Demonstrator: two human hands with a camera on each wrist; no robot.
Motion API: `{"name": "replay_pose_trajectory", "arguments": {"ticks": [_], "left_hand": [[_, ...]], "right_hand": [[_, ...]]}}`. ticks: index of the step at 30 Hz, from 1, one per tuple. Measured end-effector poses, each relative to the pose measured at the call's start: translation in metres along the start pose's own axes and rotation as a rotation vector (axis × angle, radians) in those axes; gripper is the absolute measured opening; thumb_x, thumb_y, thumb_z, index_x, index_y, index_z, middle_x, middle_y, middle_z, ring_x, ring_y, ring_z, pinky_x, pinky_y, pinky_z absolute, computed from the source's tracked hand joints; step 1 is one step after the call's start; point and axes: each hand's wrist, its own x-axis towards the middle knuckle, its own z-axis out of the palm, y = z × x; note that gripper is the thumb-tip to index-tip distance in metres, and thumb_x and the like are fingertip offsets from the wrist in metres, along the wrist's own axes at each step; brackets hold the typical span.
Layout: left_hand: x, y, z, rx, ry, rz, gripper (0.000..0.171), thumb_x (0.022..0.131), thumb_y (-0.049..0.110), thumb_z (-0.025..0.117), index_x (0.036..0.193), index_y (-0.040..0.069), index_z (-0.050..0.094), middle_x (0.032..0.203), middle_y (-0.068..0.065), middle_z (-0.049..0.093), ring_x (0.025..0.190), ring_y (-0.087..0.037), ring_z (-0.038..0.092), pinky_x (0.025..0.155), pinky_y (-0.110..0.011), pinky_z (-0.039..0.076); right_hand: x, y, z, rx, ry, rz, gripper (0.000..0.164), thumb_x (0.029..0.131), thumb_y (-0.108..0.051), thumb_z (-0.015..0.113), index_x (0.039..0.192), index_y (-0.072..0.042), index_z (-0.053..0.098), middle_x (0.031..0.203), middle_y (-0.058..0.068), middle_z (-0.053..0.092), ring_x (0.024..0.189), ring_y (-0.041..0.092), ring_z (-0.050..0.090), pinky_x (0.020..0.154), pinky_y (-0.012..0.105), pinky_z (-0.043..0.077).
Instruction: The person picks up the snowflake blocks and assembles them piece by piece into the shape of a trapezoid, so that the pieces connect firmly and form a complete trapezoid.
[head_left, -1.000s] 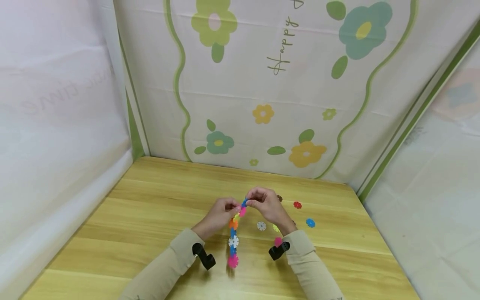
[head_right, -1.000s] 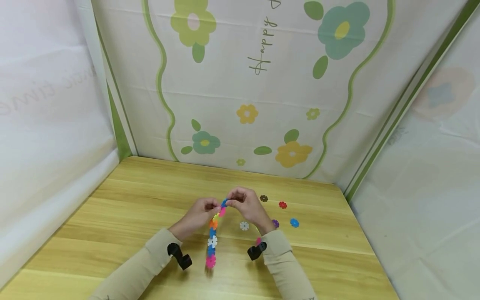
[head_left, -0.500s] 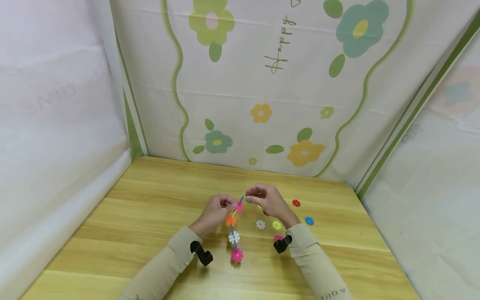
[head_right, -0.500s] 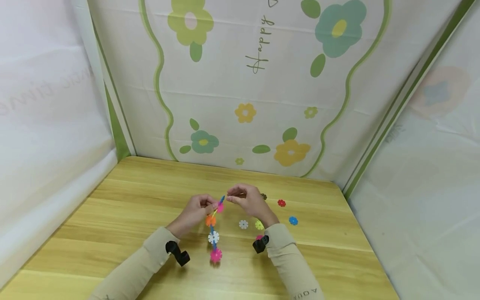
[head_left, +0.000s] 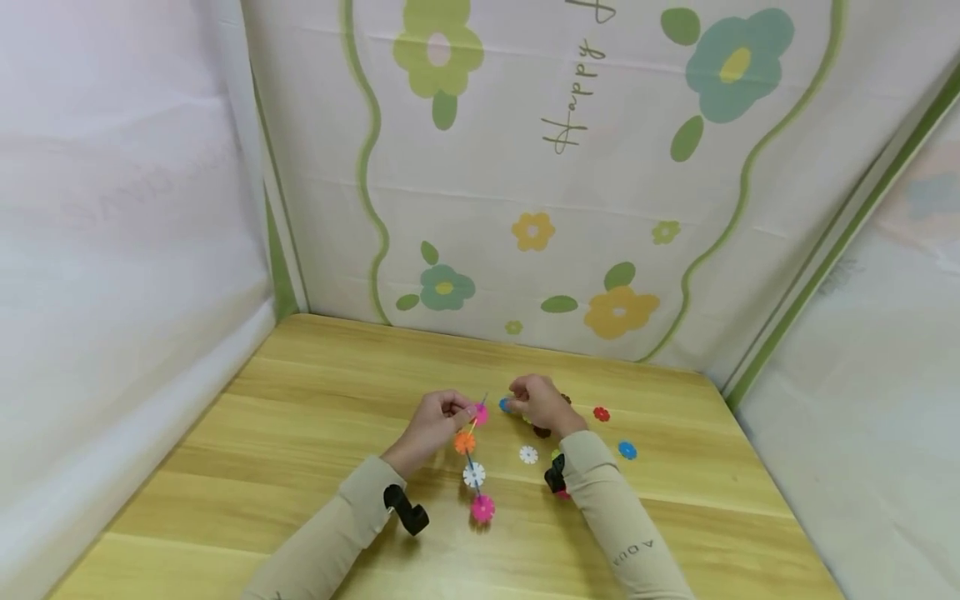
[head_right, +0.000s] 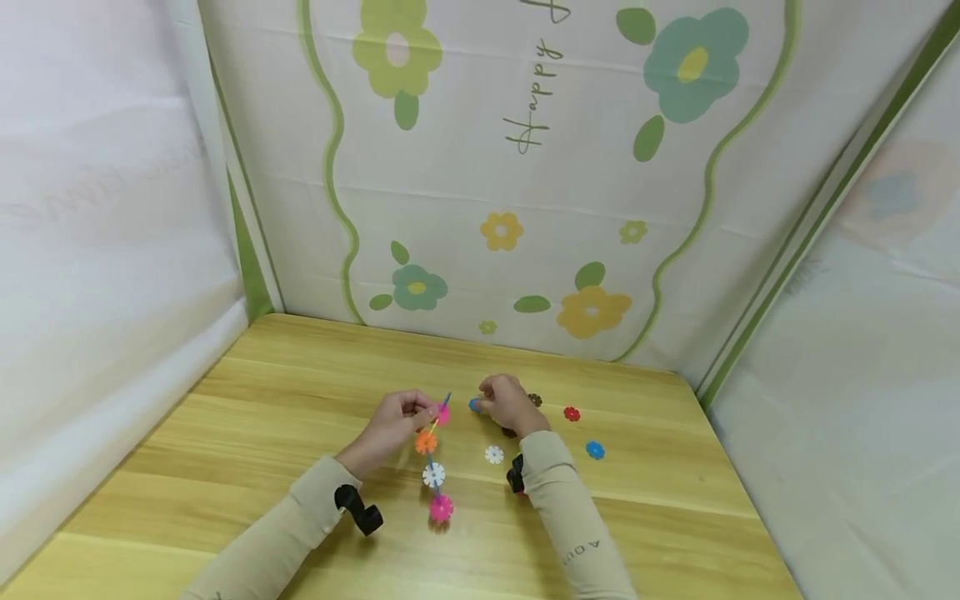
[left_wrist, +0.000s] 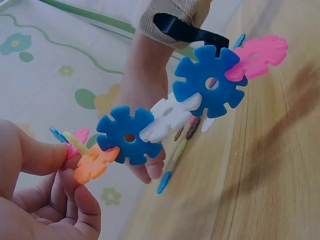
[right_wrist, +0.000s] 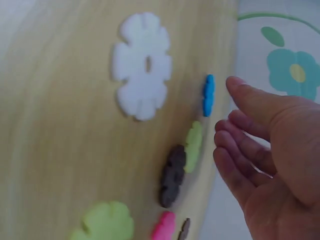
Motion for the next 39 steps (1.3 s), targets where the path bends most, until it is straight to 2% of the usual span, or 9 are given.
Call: {"name": "replay_pose_trajectory", "arguments": {"ticks": [5, 9, 13, 16, 19, 24, 29, 35, 39], "left_hand": [[-0.001, 0.001, 0.001, 0.006, -0.002, 0.0, 0.013, 0.103, 0.014, 0.069, 0.104, 0.002, 0.073, 0.09, -0.01, 0.066, 0.077, -0.018, 0.052, 0.066, -0.027, 0.044], [-0.002, 0.001, -0.001, 0.013, 0.001, -0.003, 0.014, 0.104, 0.016, 0.068, 0.104, 0.003, 0.073, 0.091, -0.011, 0.066, 0.076, -0.017, 0.051, 0.065, -0.026, 0.043], [-0.001, 0.0, 0.0, 0.033, -0.004, 0.005, 0.015, 0.105, 0.018, 0.068, 0.104, 0.004, 0.073, 0.091, -0.008, 0.066, 0.077, -0.017, 0.052, 0.065, -0.025, 0.044], [0.0, -0.002, -0.001, 0.041, -0.009, 0.005, 0.015, 0.105, 0.018, 0.067, 0.104, 0.005, 0.073, 0.093, -0.007, 0.067, 0.08, -0.018, 0.055, 0.067, -0.025, 0.046], [0.0, -0.002, -0.001, 0.04, -0.011, -0.005, 0.013, 0.105, 0.018, 0.067, 0.105, 0.007, 0.073, 0.095, -0.008, 0.067, 0.081, -0.019, 0.055, 0.069, -0.026, 0.047], [-0.001, -0.001, 0.001, 0.039, -0.012, -0.008, 0.013, 0.105, 0.018, 0.067, 0.105, 0.007, 0.074, 0.096, -0.01, 0.068, 0.082, -0.018, 0.056, 0.071, -0.027, 0.048], [-0.001, 0.0, 0.001, 0.04, -0.014, -0.006, 0.012, 0.105, 0.018, 0.068, 0.105, 0.007, 0.074, 0.095, -0.009, 0.069, 0.082, -0.017, 0.057, 0.073, -0.029, 0.049], [-0.001, 0.001, 0.003, 0.042, -0.027, -0.001, 0.015, 0.105, 0.02, 0.068, 0.104, 0.006, 0.073, 0.094, -0.008, 0.068, 0.081, -0.017, 0.055, 0.07, -0.027, 0.047], [-0.001, 0.001, 0.004, 0.049, -0.035, 0.008, 0.014, 0.104, 0.02, 0.069, 0.104, 0.007, 0.073, 0.094, -0.007, 0.069, 0.081, -0.017, 0.056, 0.07, -0.026, 0.047]], "right_hand": [[0.004, 0.006, 0.007, -0.033, -0.01, 0.041, 0.018, 0.098, -0.018, 0.078, 0.109, -0.003, 0.078, 0.102, 0.007, 0.075, 0.089, 0.017, 0.065, 0.085, 0.04, 0.059], [0.005, 0.005, 0.009, -0.013, 0.015, 0.081, 0.015, 0.096, -0.015, 0.08, 0.105, -0.006, 0.073, 0.1, 0.005, 0.071, 0.087, 0.016, 0.063, 0.083, 0.036, 0.057], [-0.001, 0.004, 0.005, 0.051, 0.062, 0.106, 0.015, 0.094, -0.01, 0.081, 0.102, -0.008, 0.068, 0.097, 0.005, 0.07, 0.085, 0.017, 0.064, 0.078, 0.033, 0.057], [-0.007, 0.002, 0.0, 0.13, 0.095, 0.108, 0.01, 0.096, -0.01, 0.078, 0.101, -0.008, 0.07, 0.095, 0.005, 0.071, 0.087, 0.02, 0.067, 0.076, 0.032, 0.058], [-0.013, -0.001, -0.008, 0.213, 0.108, 0.11, 0.008, 0.098, -0.013, 0.076, 0.104, -0.008, 0.072, 0.098, 0.006, 0.072, 0.093, 0.026, 0.07, 0.079, 0.036, 0.06], [-0.024, -0.009, -0.024, 0.287, 0.101, 0.116, 0.013, 0.099, -0.019, 0.076, 0.107, -0.009, 0.073, 0.102, 0.006, 0.073, 0.103, 0.034, 0.071, 0.089, 0.046, 0.06], [-0.033, -0.017, -0.035, 0.374, 0.102, 0.088, 0.018, 0.098, -0.021, 0.077, 0.109, -0.008, 0.073, 0.104, 0.011, 0.075, 0.099, 0.031, 0.072, 0.093, 0.053, 0.06], [-0.042, -0.031, -0.041, 0.417, 0.1, 0.033, 0.02, 0.1, -0.022, 0.076, 0.112, -0.006, 0.075, 0.101, 0.009, 0.078, 0.089, 0.016, 0.074, 0.082, 0.032, 0.063], [-0.047, -0.043, -0.044, 0.422, 0.094, -0.02, 0.017, 0.101, -0.019, 0.074, 0.111, -0.005, 0.077, 0.099, 0.01, 0.08, 0.088, 0.015, 0.075, 0.08, 0.03, 0.063]]}}
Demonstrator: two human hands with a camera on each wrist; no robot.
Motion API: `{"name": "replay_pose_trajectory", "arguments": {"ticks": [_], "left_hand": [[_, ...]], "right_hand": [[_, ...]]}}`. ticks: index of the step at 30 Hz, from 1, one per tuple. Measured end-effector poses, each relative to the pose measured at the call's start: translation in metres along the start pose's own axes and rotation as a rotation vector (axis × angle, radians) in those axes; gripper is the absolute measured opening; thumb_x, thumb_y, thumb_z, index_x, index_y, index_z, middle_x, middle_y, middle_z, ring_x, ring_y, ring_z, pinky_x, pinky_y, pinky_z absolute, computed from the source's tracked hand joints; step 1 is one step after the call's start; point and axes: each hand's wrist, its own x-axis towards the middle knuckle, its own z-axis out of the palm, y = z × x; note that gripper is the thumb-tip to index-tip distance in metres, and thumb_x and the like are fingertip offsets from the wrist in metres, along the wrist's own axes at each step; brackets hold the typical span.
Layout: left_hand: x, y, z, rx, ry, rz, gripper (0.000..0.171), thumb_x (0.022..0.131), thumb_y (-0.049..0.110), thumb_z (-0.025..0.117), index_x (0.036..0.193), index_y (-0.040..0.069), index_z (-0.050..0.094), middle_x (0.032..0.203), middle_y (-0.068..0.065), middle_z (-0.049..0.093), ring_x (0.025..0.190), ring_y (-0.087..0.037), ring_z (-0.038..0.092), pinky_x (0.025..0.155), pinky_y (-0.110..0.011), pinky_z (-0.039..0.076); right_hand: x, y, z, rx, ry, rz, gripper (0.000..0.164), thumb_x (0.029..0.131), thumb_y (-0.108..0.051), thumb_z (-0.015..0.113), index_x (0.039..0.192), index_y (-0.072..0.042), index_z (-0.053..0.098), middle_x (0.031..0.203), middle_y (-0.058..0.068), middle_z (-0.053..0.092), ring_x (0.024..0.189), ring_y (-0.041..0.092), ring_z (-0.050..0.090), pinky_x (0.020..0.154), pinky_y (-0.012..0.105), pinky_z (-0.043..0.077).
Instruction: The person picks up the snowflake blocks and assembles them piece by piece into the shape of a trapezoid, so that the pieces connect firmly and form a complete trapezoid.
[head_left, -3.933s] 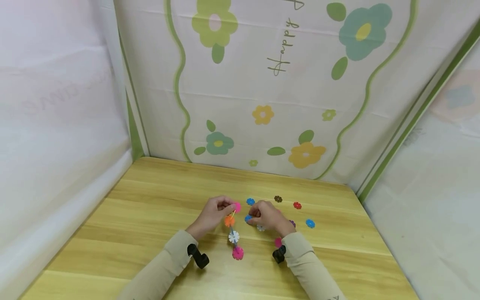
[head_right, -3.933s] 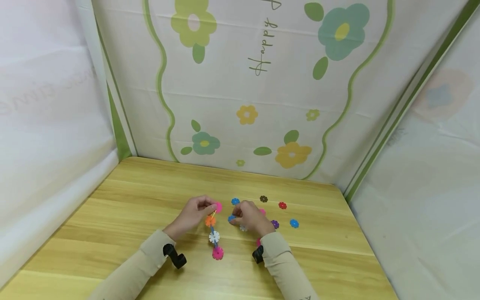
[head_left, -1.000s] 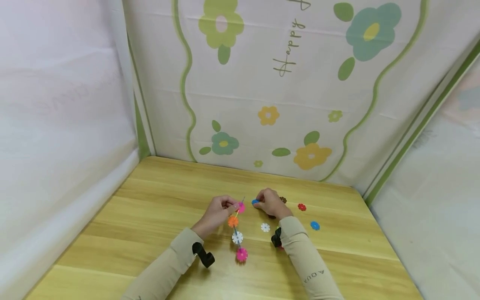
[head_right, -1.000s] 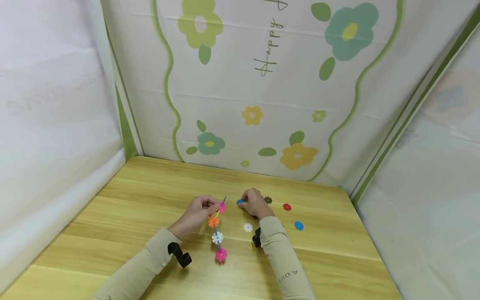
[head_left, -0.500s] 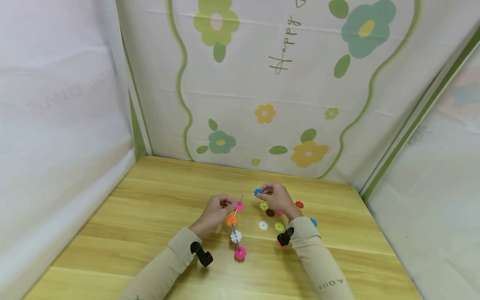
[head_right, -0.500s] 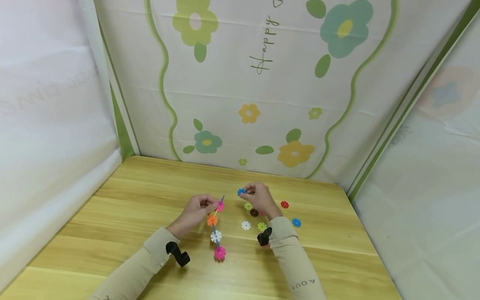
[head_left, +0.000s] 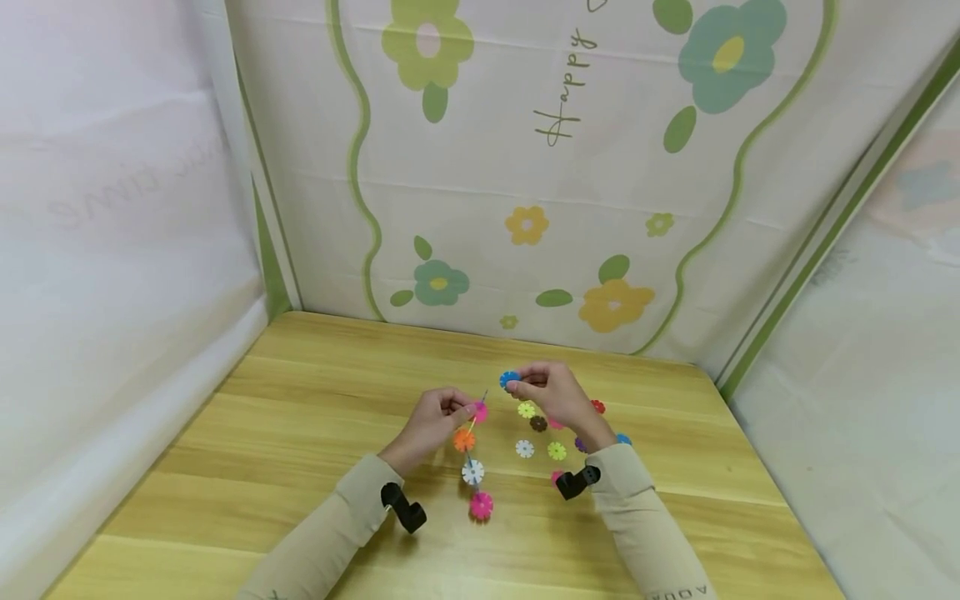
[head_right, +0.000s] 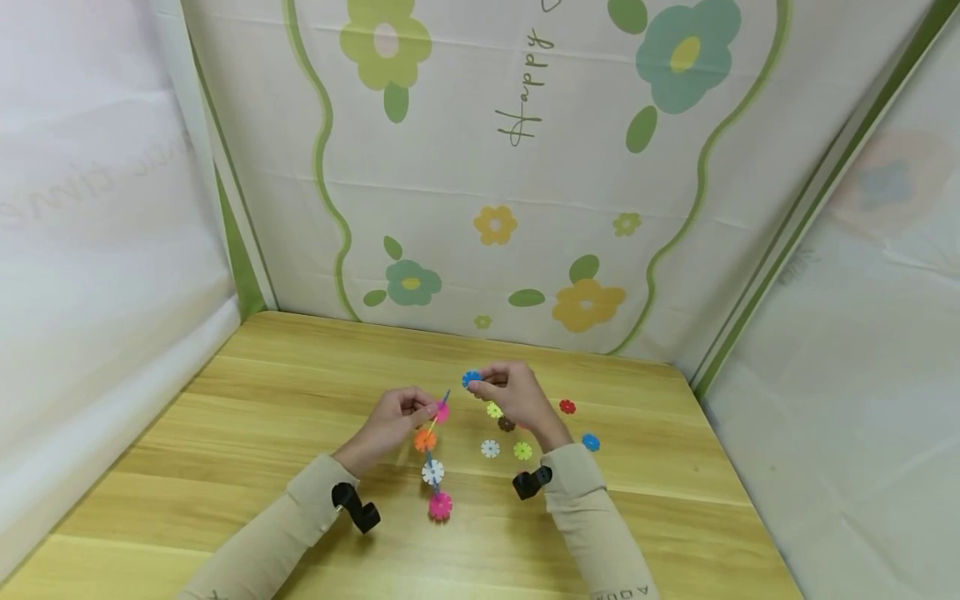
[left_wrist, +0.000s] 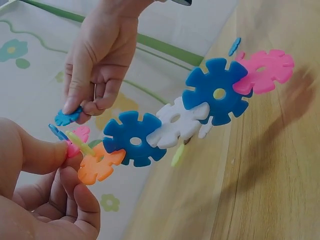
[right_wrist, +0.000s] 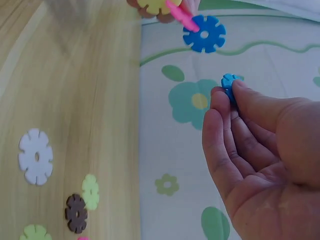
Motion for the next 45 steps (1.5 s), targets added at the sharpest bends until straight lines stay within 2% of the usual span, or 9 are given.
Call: {"name": "replay_pose_trajectory", "arguments": {"ticks": [4, 10, 21, 28, 32, 35, 38, 41, 45], "left_hand": [[0.0, 0.001, 0.0, 0.006, -0.007, 0.011, 0.015, 0.104, 0.021, 0.069, 0.103, 0.007, 0.074, 0.094, -0.007, 0.07, 0.082, -0.019, 0.057, 0.071, -0.027, 0.048], [0.001, 0.001, 0.001, 0.003, -0.021, 0.017, 0.015, 0.105, 0.02, 0.068, 0.104, 0.006, 0.073, 0.095, -0.007, 0.07, 0.084, -0.024, 0.058, 0.072, -0.031, 0.049], [0.0, 0.004, 0.001, -0.003, -0.03, 0.025, 0.013, 0.106, 0.017, 0.066, 0.104, 0.006, 0.071, 0.094, -0.006, 0.07, 0.08, -0.018, 0.057, 0.073, -0.031, 0.05], [0.001, 0.002, 0.005, 0.012, 0.039, 0.044, 0.01, 0.104, 0.008, 0.066, 0.096, 0.004, 0.07, 0.086, -0.004, 0.065, 0.07, -0.014, 0.052, 0.061, -0.023, 0.045], [0.002, 0.003, 0.007, 0.011, 0.062, 0.043, 0.011, 0.103, 0.006, 0.066, 0.093, 0.003, 0.069, 0.082, -0.003, 0.062, 0.069, -0.012, 0.051, 0.059, -0.022, 0.044], [0.003, 0.005, 0.005, 0.01, 0.023, 0.048, 0.012, 0.104, 0.01, 0.067, 0.095, 0.003, 0.07, 0.085, -0.004, 0.066, 0.071, -0.013, 0.053, 0.062, -0.023, 0.045], [0.003, 0.008, -0.001, 0.033, -0.03, 0.057, 0.013, 0.105, 0.016, 0.067, 0.1, 0.005, 0.073, 0.093, -0.007, 0.071, 0.078, -0.017, 0.059, 0.069, -0.029, 0.05], [0.005, 0.01, -0.004, 0.06, -0.065, 0.067, 0.018, 0.106, 0.023, 0.066, 0.109, 0.007, 0.075, 0.104, -0.008, 0.075, 0.091, -0.024, 0.067, 0.081, -0.04, 0.056], [0.01, 0.014, -0.003, 0.049, -0.077, 0.085, 0.027, 0.107, 0.033, 0.065, 0.122, 0.011, 0.073, 0.116, -0.007, 0.074, 0.105, -0.025, 0.069, 0.098, -0.054, 0.055]], "right_hand": [[-0.001, -0.009, 0.005, -0.013, -0.007, -0.022, 0.017, 0.103, -0.019, 0.07, 0.111, -0.005, 0.077, 0.098, 0.011, 0.08, 0.086, 0.015, 0.075, 0.08, 0.03, 0.064], [0.002, -0.013, 0.012, 0.005, 0.024, -0.005, 0.02, 0.105, -0.022, 0.068, 0.114, -0.007, 0.078, 0.099, 0.009, 0.08, 0.087, 0.016, 0.076, 0.081, 0.032, 0.064], [0.004, -0.015, 0.025, 0.072, 0.058, -0.039, 0.02, 0.105, -0.02, 0.069, 0.111, -0.003, 0.078, 0.101, 0.019, 0.079, 0.084, 0.014, 0.076, 0.084, 0.039, 0.065], [0.002, -0.014, 0.031, 0.061, 0.032, -0.059, 0.018, 0.104, -0.02, 0.069, 0.103, -0.004, 0.078, 0.096, 0.02, 0.078, 0.077, 0.013, 0.07, 0.074, 0.028, 0.061], [0.003, -0.015, 0.031, 0.057, 0.016, -0.066, 0.02, 0.104, -0.023, 0.07, 0.104, -0.005, 0.078, 0.098, 0.021, 0.078, 0.078, 0.013, 0.07, 0.073, 0.026, 0.059], [0.003, -0.016, 0.029, 0.052, 0.02, -0.053, 0.02, 0.105, -0.025, 0.069, 0.104, -0.007, 0.078, 0.1, 0.023, 0.077, 0.079, 0.014, 0.07, 0.071, 0.025, 0.058], [0.003, -0.015, 0.025, 0.038, 0.013, -0.048, 0.02, 0.106, -0.025, 0.067, 0.105, -0.008, 0.078, 0.1, 0.022, 0.077, 0.079, 0.015, 0.07, 0.062, 0.024, 0.054], [0.003, -0.014, 0.022, 0.02, -0.008, -0.051, 0.021, 0.106, -0.025, 0.066, 0.104, -0.008, 0.077, 0.095, 0.018, 0.077, 0.076, 0.014, 0.068, 0.053, 0.024, 0.047], [0.004, -0.014, 0.02, 0.002, -0.038, -0.049, 0.019, 0.106, -0.024, 0.066, 0.101, -0.009, 0.078, 0.089, 0.009, 0.076, 0.07, 0.015, 0.065, 0.045, 0.024, 0.039]]}}
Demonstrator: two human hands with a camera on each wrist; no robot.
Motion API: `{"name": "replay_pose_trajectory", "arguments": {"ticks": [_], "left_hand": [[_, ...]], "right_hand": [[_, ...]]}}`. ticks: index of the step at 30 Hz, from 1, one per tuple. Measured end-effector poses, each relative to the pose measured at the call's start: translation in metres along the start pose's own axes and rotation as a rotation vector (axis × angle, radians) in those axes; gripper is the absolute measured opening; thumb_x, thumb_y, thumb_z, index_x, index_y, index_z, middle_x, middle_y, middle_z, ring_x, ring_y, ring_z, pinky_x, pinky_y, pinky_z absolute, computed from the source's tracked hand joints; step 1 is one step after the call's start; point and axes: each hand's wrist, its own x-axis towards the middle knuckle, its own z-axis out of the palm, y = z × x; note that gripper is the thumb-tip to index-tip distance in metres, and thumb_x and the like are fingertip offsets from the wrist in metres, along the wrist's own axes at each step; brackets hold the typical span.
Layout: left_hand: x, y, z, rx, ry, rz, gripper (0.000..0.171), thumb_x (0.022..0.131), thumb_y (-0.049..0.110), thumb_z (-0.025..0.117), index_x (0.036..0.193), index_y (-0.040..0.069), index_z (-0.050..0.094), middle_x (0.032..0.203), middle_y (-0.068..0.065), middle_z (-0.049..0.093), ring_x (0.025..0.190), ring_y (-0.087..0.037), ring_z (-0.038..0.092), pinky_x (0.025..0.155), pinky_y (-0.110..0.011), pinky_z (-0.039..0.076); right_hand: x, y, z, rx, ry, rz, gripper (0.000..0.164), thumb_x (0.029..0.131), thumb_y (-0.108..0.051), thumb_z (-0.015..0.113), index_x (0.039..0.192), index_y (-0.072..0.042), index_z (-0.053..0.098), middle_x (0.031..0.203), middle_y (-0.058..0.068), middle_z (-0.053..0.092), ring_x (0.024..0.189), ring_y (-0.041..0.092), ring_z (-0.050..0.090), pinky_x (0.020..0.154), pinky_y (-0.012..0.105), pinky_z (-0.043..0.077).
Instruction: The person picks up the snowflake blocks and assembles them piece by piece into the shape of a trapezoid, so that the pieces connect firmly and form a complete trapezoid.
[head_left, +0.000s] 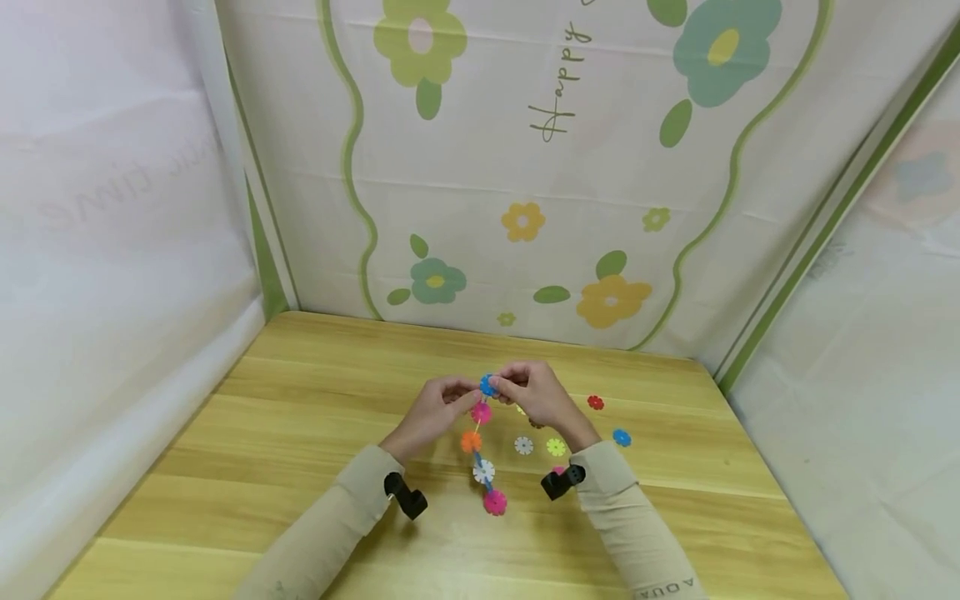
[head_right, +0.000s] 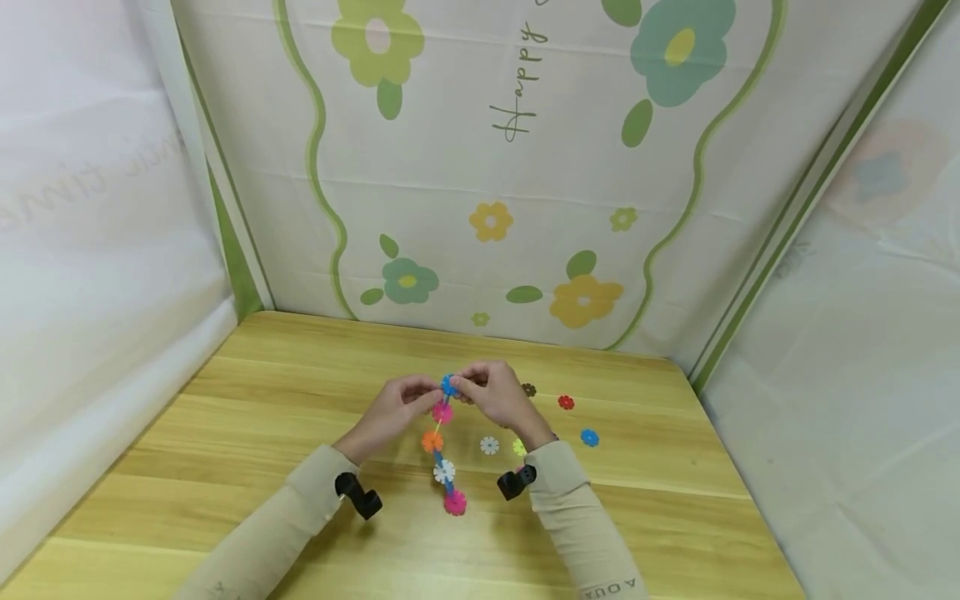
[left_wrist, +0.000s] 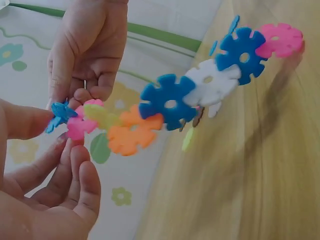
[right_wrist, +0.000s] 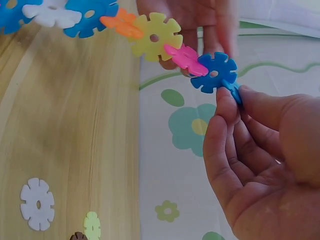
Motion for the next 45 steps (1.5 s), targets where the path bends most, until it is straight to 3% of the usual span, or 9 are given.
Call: {"name": "replay_pose_trajectory", "arguments": {"ticks": [2, 7, 13, 16, 20, 24, 27, 34, 45], "left_hand": [[0.004, 0.002, 0.001, -0.008, 0.01, 0.02, 0.03, 0.107, 0.036, 0.064, 0.124, 0.013, 0.072, 0.118, -0.007, 0.074, 0.104, -0.021, 0.069, 0.099, -0.053, 0.056], [0.011, 0.005, 0.004, 0.014, 0.031, 0.061, 0.024, 0.107, 0.031, 0.064, 0.119, 0.011, 0.072, 0.114, -0.009, 0.074, 0.097, -0.018, 0.069, 0.089, -0.037, 0.058], [0.011, 0.002, 0.002, -0.007, 0.029, 0.064, 0.018, 0.109, 0.02, 0.061, 0.116, 0.006, 0.071, 0.11, -0.012, 0.072, 0.097, -0.02, 0.068, 0.095, -0.052, 0.058], [0.009, 0.0, 0.0, -0.02, 0.034, 0.047, 0.018, 0.109, 0.021, 0.061, 0.116, 0.008, 0.072, 0.109, -0.012, 0.072, 0.096, -0.021, 0.068, 0.095, -0.049, 0.058], [0.007, -0.003, -0.002, -0.03, 0.046, 0.033, 0.019, 0.109, 0.021, 0.061, 0.116, 0.008, 0.072, 0.109, -0.013, 0.072, 0.096, -0.021, 0.067, 0.094, -0.048, 0.058], [0.006, -0.006, -0.002, -0.046, 0.056, 0.018, 0.018, 0.109, 0.02, 0.061, 0.115, 0.007, 0.071, 0.108, -0.013, 0.071, 0.094, -0.02, 0.067, 0.096, -0.054, 0.057], [0.006, -0.008, -0.002, -0.054, 0.07, -0.002, 0.017, 0.109, 0.02, 0.062, 0.114, 0.007, 0.071, 0.106, -0.012, 0.071, 0.093, -0.019, 0.067, 0.096, -0.052, 0.058], [0.003, -0.016, 0.003, -0.081, 0.085, -0.036, 0.018, 0.108, 0.018, 0.062, 0.113, 0.002, 0.07, 0.106, -0.015, 0.071, 0.091, -0.019, 0.066, 0.094, -0.051, 0.059], [0.001, -0.018, 0.004, -0.075, 0.073, -0.039, 0.019, 0.108, 0.021, 0.064, 0.112, 0.004, 0.071, 0.106, -0.013, 0.072, 0.092, -0.02, 0.067, 0.093, -0.05, 0.058]], "right_hand": [[0.001, -0.001, 0.0, -0.006, -0.015, 0.002, 0.02, 0.106, -0.024, 0.066, 0.102, -0.01, 0.079, 0.089, 0.008, 0.076, 0.07, 0.015, 0.066, 0.043, 0.024, 0.038], [0.001, 0.001, -0.001, -0.002, -0.061, 0.003, 0.024, 0.108, -0.027, 0.064, 0.105, -0.009, 0.079, 0.094, 0.017, 0.077, 0.071, 0.014, 0.068, 0.043, 0.024, 0.038], [-0.008, 0.011, -0.011, -0.035, -0.095, 0.043, 0.029, 0.107, -0.038, 0.063, 0.108, -0.013, 0.079, 0.091, 0.005, 0.076, 0.064, 0.017, 0.059, 0.045, 0.034, 0.046], [-0.018, 0.018, -0.018, -0.123, -0.111, 0.057, 0.025, 0.106, -0.036, 0.066, 0.108, -0.015, 0.078, 0.093, 0.005, 0.075, 0.07, 0.023, 0.063, 0.058, 0.04, 0.056], [-0.033, 0.034, -0.022, -0.301, -0.152, 0.022, 0.019, 0.103, -0.028, 0.071, 0.11, -0.011, 0.078, 0.095, 0.004, 0.076, 0.078, 0.021, 0.068, 0.074, 0.032, 0.058], [-0.046, 0.052, -0.016, -0.419, -0.177, 0.016, 0.02, 0.098, -0.022, 0.077, 0.11, -0.006, 0.078, 0.094, -0.002, 0.074, 0.079, 0.009, 0.064, 0.073, 0.025, 0.056], [-0.052, 0.064, -0.009, -0.453, -0.173, 0.02, 0.022, 0.094, -0.02, 0.082, 0.11, -0.005, 0.078, 0.095, -0.002, 0.071, 0.081, 0.007, 0.061, 0.073, 0.023, 0.055], [-0.054, 0.073, -0.002, -0.43, -0.137, 0.048, 0.015, 0.092, -0.016, 0.084, 0.102, -0.008, 0.077, 0.096, 0.0, 0.069, 0.081, 0.011, 0.06, 0.07, 0.023, 0.053], [-0.049, 0.065, 0.001, -0.262, -0.06, 0.076, 0.008, 0.094, -0.01, 0.08, 0.092, -0.013, 0.073, 0.087, -0.002, 0.071, 0.078, 0.013, 0.065, 0.068, 0.024, 0.057]]}}
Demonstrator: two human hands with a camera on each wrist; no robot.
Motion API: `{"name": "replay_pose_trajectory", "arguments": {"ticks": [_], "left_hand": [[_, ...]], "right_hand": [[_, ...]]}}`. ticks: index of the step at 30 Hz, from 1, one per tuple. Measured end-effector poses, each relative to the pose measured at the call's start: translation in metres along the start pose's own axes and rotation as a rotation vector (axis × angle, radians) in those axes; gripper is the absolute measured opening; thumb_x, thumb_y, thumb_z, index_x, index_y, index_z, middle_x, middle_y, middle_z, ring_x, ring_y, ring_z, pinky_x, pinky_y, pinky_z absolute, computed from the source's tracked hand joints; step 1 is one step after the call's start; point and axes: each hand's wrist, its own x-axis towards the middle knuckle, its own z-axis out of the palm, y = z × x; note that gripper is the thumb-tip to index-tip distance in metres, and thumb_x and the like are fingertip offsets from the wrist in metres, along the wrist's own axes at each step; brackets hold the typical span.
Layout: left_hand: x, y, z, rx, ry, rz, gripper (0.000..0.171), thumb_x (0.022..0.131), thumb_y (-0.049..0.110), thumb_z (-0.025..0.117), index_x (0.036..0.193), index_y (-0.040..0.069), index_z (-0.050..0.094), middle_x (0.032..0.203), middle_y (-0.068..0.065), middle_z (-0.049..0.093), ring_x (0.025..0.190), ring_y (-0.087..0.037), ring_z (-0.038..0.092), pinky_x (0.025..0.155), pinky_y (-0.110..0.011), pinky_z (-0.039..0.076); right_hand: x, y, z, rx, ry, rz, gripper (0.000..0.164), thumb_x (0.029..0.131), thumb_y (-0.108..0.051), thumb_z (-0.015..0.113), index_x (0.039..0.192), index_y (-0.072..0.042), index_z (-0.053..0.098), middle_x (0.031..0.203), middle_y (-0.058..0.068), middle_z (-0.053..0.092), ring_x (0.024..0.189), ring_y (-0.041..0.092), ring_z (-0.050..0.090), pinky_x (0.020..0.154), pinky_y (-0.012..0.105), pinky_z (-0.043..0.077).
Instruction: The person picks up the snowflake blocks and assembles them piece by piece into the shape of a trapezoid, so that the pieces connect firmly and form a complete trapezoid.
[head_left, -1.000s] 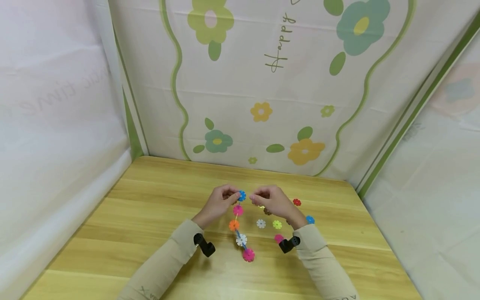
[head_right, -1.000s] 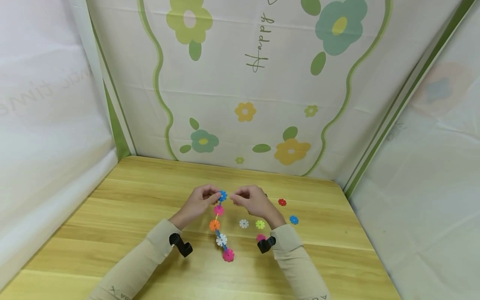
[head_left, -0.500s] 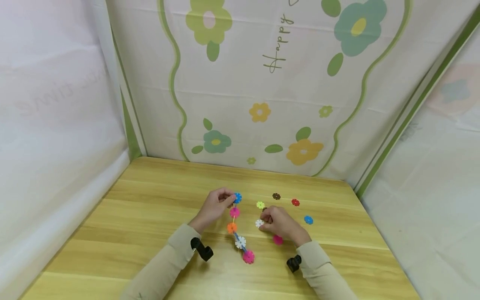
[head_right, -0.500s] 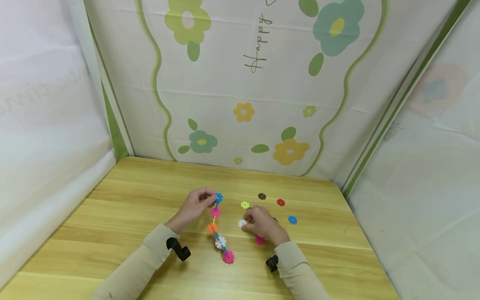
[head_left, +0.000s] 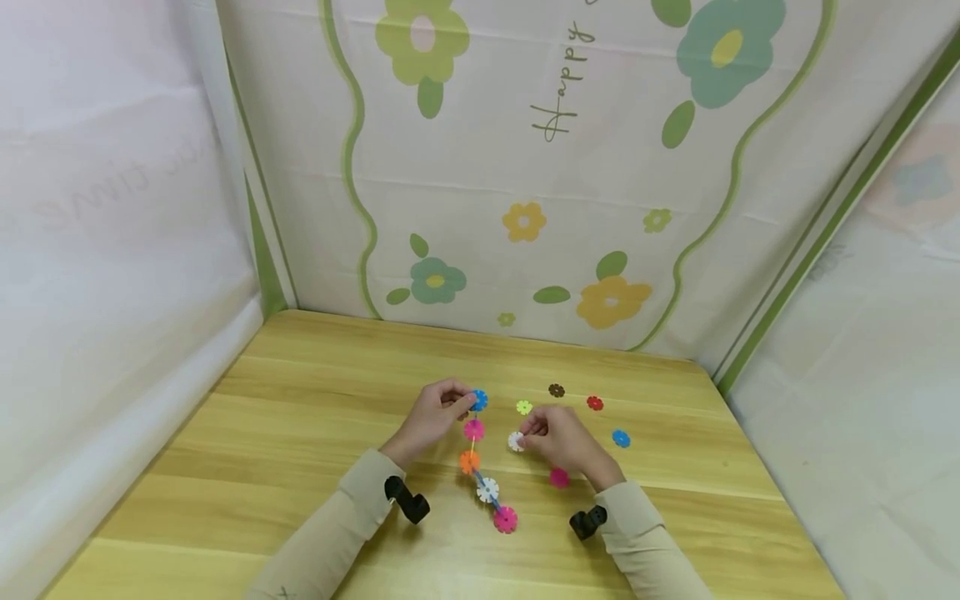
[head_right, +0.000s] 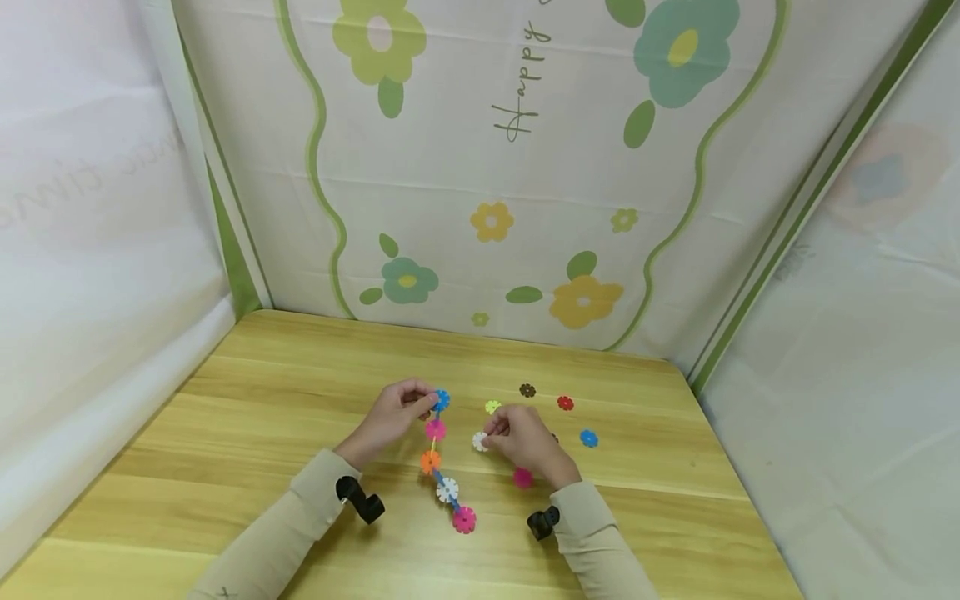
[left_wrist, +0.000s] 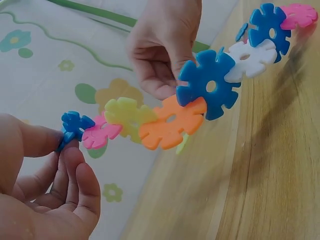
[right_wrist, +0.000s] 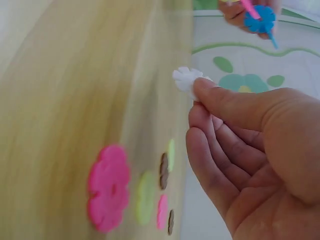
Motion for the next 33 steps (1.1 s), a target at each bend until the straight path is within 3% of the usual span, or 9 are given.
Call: {"name": "replay_pose_trajectory", "arguments": {"ticks": [5, 13, 20, 27, 33], "left_hand": [[0.0, 0.0, 0.0, 0.014, -0.006, 0.007, 0.021, 0.108, 0.023, 0.064, 0.112, 0.004, 0.071, 0.107, -0.017, 0.072, 0.095, -0.024, 0.067, 0.09, -0.045, 0.059], [-0.001, 0.0, 0.0, 0.033, 0.007, 0.003, 0.015, 0.107, 0.022, 0.065, 0.108, 0.008, 0.072, 0.101, -0.024, 0.067, 0.081, -0.025, 0.057, 0.071, -0.031, 0.049], [-0.002, 0.0, 0.0, 0.023, 0.013, 0.008, 0.016, 0.108, 0.022, 0.064, 0.108, 0.008, 0.073, 0.102, -0.025, 0.066, 0.081, -0.026, 0.056, 0.072, -0.032, 0.049], [-0.002, 0.0, 0.0, 0.027, 0.016, 0.032, 0.017, 0.107, 0.022, 0.065, 0.109, 0.006, 0.072, 0.1, -0.023, 0.066, 0.078, -0.022, 0.055, 0.068, -0.026, 0.046], [-0.003, 0.001, 0.001, 0.05, 0.017, 0.072, 0.016, 0.107, 0.02, 0.065, 0.109, 0.006, 0.072, 0.103, -0.026, 0.067, 0.084, -0.032, 0.06, 0.068, -0.022, 0.046]], "right_hand": [[0.001, -0.013, 0.001, 0.058, 0.099, 0.011, 0.006, 0.095, -0.015, 0.08, 0.095, -0.014, 0.074, 0.089, -0.002, 0.073, 0.08, 0.016, 0.068, 0.068, 0.024, 0.058], [0.003, -0.034, 0.011, 0.14, 0.242, -0.095, 0.008, 0.094, -0.017, 0.082, 0.096, -0.013, 0.075, 0.088, 0.0, 0.076, 0.078, 0.016, 0.072, 0.07, 0.023, 0.06], [0.005, -0.044, 0.021, 0.079, 0.305, -0.228, 0.007, 0.094, -0.012, 0.081, 0.094, -0.012, 0.075, 0.085, 0.0, 0.076, 0.075, 0.005, 0.07, 0.071, 0.023, 0.061], [0.007, -0.048, 0.025, -0.007, 0.317, -0.289, 0.006, 0.094, -0.011, 0.081, 0.095, -0.012, 0.075, 0.084, -0.002, 0.075, 0.074, 0.005, 0.07, 0.072, 0.022, 0.061], [0.007, -0.054, 0.025, -0.077, 0.331, -0.35, 0.006, 0.095, -0.011, 0.08, 0.094, -0.007, 0.077, 0.084, 0.001, 0.076, 0.073, 0.007, 0.071, 0.071, 0.02, 0.06]]}}
